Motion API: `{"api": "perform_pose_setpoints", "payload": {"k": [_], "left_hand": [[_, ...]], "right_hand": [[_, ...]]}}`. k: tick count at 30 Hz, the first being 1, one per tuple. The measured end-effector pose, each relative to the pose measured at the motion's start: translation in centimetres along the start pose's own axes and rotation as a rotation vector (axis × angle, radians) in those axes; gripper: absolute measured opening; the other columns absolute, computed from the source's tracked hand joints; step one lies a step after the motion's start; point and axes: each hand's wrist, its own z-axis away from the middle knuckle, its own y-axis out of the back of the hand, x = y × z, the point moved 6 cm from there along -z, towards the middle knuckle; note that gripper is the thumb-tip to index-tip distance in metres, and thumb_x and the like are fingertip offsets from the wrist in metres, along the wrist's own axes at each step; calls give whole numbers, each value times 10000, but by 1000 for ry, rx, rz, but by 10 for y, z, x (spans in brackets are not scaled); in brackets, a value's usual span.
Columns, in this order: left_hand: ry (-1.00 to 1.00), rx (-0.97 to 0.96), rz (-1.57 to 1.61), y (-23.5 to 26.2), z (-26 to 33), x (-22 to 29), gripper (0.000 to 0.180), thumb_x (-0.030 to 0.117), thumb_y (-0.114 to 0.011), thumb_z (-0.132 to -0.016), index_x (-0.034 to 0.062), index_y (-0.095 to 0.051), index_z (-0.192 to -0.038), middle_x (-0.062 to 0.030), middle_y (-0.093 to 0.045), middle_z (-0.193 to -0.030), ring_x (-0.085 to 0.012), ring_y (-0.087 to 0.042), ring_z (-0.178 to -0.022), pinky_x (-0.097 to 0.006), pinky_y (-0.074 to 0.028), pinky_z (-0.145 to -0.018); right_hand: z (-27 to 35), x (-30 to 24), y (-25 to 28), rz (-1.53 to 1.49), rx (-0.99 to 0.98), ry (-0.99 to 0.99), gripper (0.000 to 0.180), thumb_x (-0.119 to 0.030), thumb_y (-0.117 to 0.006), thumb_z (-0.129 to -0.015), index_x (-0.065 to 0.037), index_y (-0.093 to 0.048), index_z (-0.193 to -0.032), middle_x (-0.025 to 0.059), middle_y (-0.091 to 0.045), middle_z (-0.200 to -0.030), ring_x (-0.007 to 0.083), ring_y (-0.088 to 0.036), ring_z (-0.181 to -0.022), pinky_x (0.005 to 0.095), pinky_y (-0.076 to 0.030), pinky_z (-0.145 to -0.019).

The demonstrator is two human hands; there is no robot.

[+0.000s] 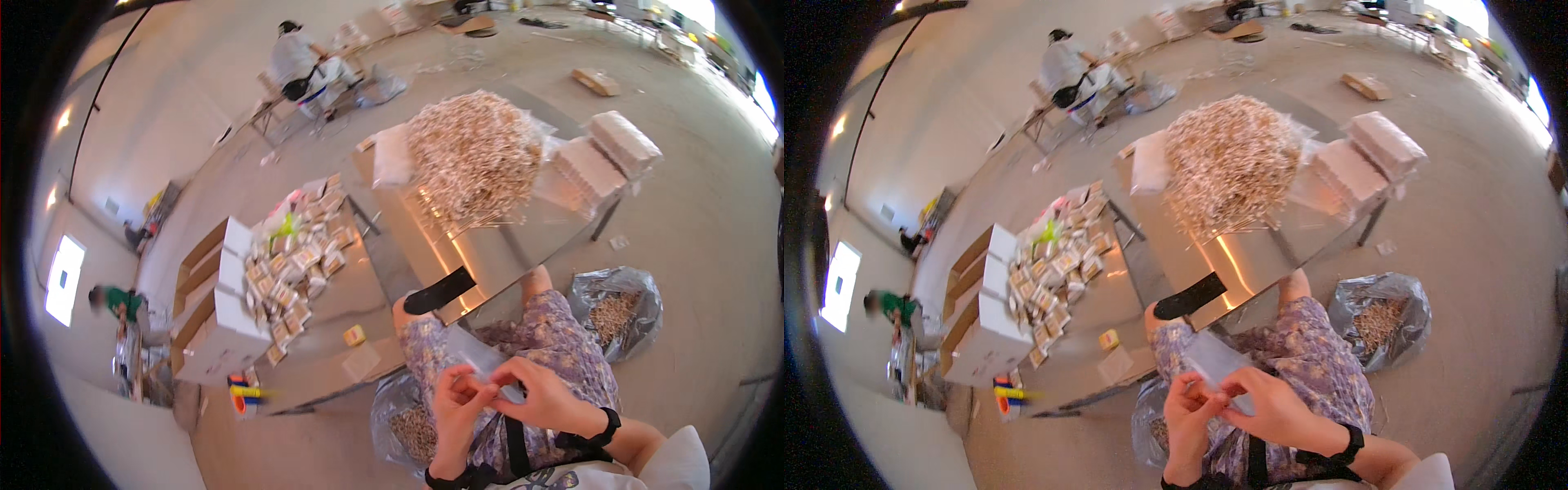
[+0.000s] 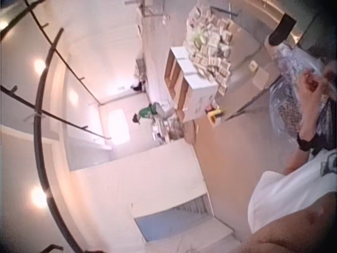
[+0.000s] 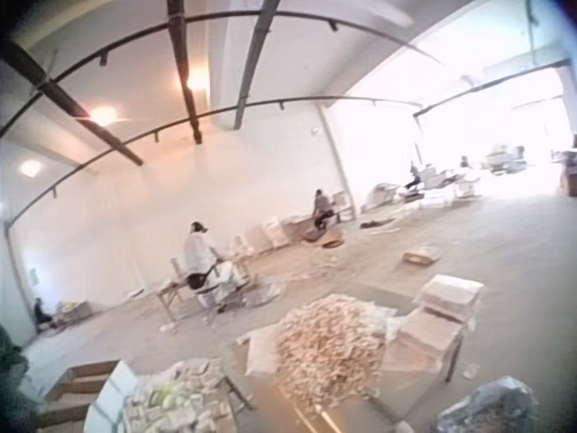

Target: Packaging bundles of cotton swabs into small plastic bags.

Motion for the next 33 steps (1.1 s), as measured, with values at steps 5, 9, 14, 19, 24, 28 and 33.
{"api": "perform_pose_setpoints", "payload": {"k": [5,9,14,19,24,28,33], "left_hand": [[76,-82,-9,-4,-15,-9,430,-32,-736,-776,31,-486,-1120,-32,-611,-779,-110,-600,-744,-239,-484,-704],[2,-129,-2,-15,-27,-2,392,-22,-712,-798,33,-498,-1122,-8,-569,-833,-87,-573,-783,-221,-461,-689],[-98,1,-364,-3,-50,4,374,5,-670,-804,27,-500,-1137,-31,-576,-860,-96,-569,-768,-244,-463,-674],[-151,80,-674,-4,-55,-5,360,76,-662,-794,47,-525,-1126,-95,-578,-800,-206,-579,-703,-292,-467,-652],[-97,185,-565,21,-48,0,182,71,-662,-772,52,-545,-910,-109,-522,-668,-234,-535,-611,-327,-455,-608],[-186,300,-584,51,-39,21,181,47,-678,-792,27,-499,-770,-9,-453,-630,-93,-435,-599,-249,-398,-565],[-405,411,-597,71,-29,48,299,17,-701,-764,43,-419,-668,-15,-396,-612,-96,-366,-564,-245,-338,-516]], "right_hand": [[-11,23,16,-412,-65,-249,96,-18,-700,-826,13,-660,-907,53,-645,-893,125,-653,-833,262,-515,-716],[-24,43,33,-413,54,-295,57,26,-611,-867,18,-581,-915,66,-606,-839,122,-636,-776,242,-501,-698],[-43,45,58,-247,403,-160,47,7,-512,-918,-22,-495,-885,78,-587,-812,157,-597,-723,280,-476,-693],[-55,16,18,245,114,204,122,-8,-621,-831,-35,-538,-917,113,-585,-795,284,-594,-710,356,-468,-669],[-75,10,-8,397,-16,171,252,20,-651,-695,-42,-557,-921,70,-534,-685,278,-556,-636,388,-441,-608],[-99,6,-3,554,35,270,224,49,-616,-661,-49,-531,-844,85,-518,-721,286,-545,-658,388,-438,-604],[-118,-12,-36,162,48,222,254,-3,-713,-678,-39,-489,-792,136,-561,-858,321,-595,-747,364,-471,-617]]}}
